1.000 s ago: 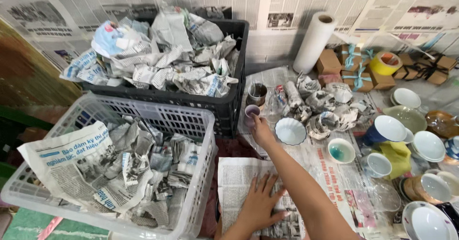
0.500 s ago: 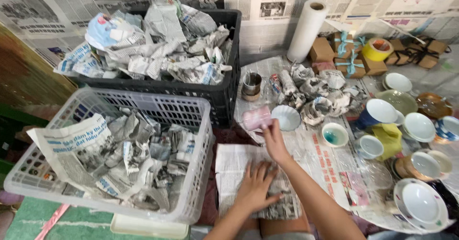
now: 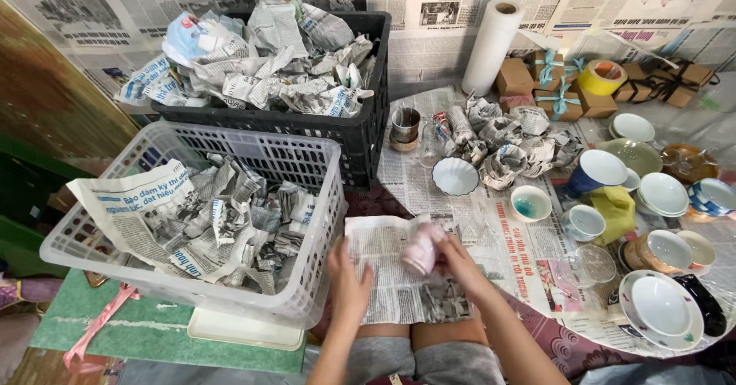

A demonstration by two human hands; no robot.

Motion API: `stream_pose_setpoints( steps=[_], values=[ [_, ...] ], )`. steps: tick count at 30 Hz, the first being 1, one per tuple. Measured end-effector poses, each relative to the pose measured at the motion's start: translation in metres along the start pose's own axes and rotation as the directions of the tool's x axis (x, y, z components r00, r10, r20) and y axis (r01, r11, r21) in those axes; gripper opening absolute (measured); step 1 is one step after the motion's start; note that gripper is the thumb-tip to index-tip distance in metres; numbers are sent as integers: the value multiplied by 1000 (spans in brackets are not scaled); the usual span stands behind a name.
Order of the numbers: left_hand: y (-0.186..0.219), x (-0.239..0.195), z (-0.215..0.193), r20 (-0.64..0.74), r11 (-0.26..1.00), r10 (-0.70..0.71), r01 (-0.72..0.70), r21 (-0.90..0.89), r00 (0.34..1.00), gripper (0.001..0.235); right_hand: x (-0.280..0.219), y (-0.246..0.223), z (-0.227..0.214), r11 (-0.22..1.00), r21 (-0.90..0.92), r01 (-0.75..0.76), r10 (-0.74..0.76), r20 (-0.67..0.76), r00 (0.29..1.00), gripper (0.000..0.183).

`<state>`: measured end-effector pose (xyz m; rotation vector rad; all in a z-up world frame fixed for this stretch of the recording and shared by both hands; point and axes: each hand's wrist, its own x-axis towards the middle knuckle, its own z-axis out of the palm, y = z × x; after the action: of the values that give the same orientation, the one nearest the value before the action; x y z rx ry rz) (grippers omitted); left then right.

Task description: The person sits on the floor and wraps small ceramic bowls and a blue box with newspaper. They fold the newspaper around each item and place the wrapped bundles on the table.

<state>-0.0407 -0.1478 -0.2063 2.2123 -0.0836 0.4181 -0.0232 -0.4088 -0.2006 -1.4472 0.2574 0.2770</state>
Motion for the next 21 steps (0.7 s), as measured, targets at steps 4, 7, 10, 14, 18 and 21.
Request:
stream_pose_setpoints(
  steps=[4,7,10,14,18,21],
  values=[
    [-47,-16,3,17,947,-227,224,-228,974,67,-3,-17,5,941,-336,44,10,158,987,51],
    [-66,-13,7,188,778,-387,429,-460,903,42,-2,-40,17,716,-691,100,72,215,974,54],
    [-67,-7,-3,297,818,-315,417,-397,901,30,-4,-51,36,458,-863,211,-36,220,975,65],
    [-41,-1,-14,280,856,-291,379,-352,915,25,-7,-57,55,202,-941,272,-61,265,962,65],
    [-12,2,-17,282,851,-208,315,-420,937,23,-12,-61,61,251,-946,203,-65,193,979,72],
    [3,-3,-9,320,831,-159,302,-468,934,21,-20,-57,59,308,-933,183,-146,143,979,67]
  ],
)
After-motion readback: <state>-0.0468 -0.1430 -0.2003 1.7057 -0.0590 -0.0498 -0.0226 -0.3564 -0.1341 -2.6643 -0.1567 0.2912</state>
